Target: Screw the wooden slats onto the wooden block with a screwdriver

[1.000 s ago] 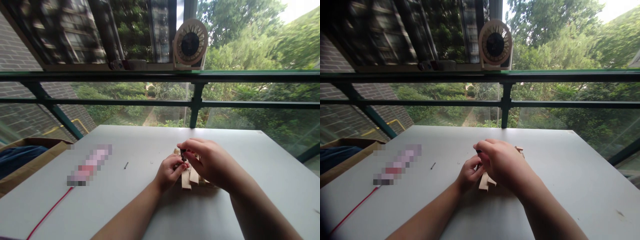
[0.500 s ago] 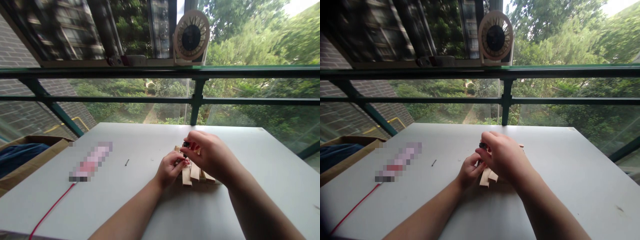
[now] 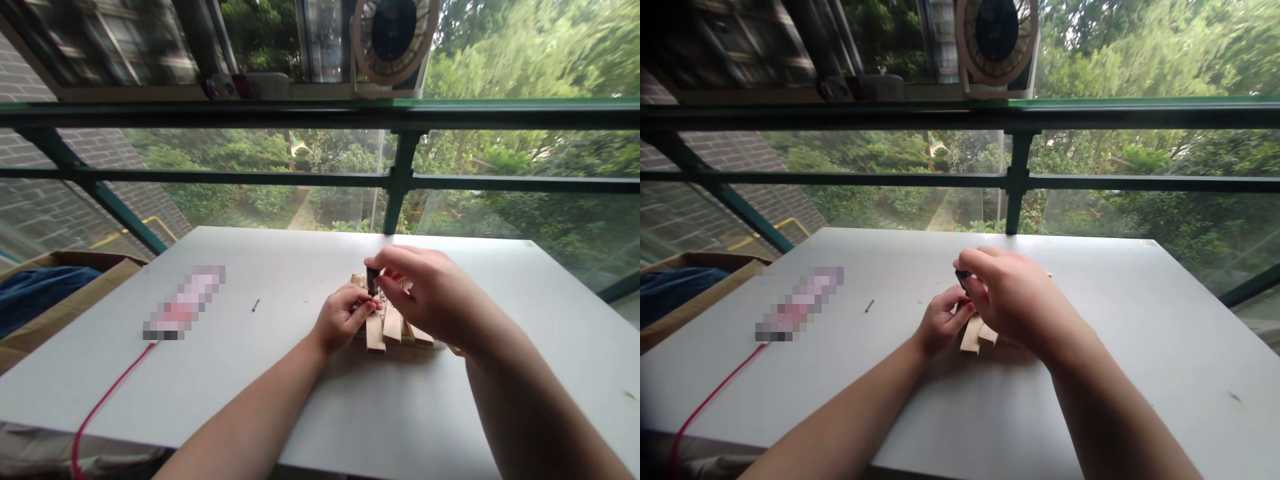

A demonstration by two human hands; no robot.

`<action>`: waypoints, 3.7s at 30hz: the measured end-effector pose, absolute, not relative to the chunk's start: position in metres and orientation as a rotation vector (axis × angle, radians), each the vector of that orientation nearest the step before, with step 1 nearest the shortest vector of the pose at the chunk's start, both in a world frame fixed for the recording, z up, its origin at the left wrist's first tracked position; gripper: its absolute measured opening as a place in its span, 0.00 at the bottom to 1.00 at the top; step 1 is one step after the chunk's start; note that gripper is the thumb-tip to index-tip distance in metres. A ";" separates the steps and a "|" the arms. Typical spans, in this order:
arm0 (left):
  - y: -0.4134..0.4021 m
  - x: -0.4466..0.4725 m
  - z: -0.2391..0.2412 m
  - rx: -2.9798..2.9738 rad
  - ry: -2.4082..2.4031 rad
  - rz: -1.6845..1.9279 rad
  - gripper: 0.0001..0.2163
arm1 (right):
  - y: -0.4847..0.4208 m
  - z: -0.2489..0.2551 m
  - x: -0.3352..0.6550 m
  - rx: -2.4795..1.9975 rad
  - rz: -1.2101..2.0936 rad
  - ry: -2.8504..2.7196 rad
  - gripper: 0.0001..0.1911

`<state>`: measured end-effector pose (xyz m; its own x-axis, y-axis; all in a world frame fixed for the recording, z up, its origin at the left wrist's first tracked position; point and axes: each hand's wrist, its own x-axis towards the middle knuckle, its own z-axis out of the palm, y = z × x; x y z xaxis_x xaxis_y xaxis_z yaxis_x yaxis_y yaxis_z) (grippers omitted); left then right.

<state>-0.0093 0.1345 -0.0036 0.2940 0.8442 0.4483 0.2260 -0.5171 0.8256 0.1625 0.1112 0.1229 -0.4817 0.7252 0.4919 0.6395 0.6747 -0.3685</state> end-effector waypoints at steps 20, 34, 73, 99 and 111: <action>0.136 -0.009 -0.004 1.956 0.901 1.206 0.08 | 0.111 0.125 0.167 -1.063 0.190 -2.312 0.12; 0.136 -0.009 -0.007 1.971 0.882 1.230 0.08 | 0.115 0.122 0.167 -1.131 0.181 -2.208 0.03; 0.136 -0.007 -0.004 2.000 0.921 1.202 0.09 | 0.113 0.126 0.161 -1.118 0.102 -2.203 0.04; 0.136 -0.006 -0.002 2.028 0.915 1.196 0.11 | 0.115 0.123 0.163 -1.149 0.185 -2.275 0.08; 0.136 -0.007 -0.004 2.052 0.909 1.177 0.11 | 0.116 0.120 0.158 -1.275 0.101 -2.221 0.08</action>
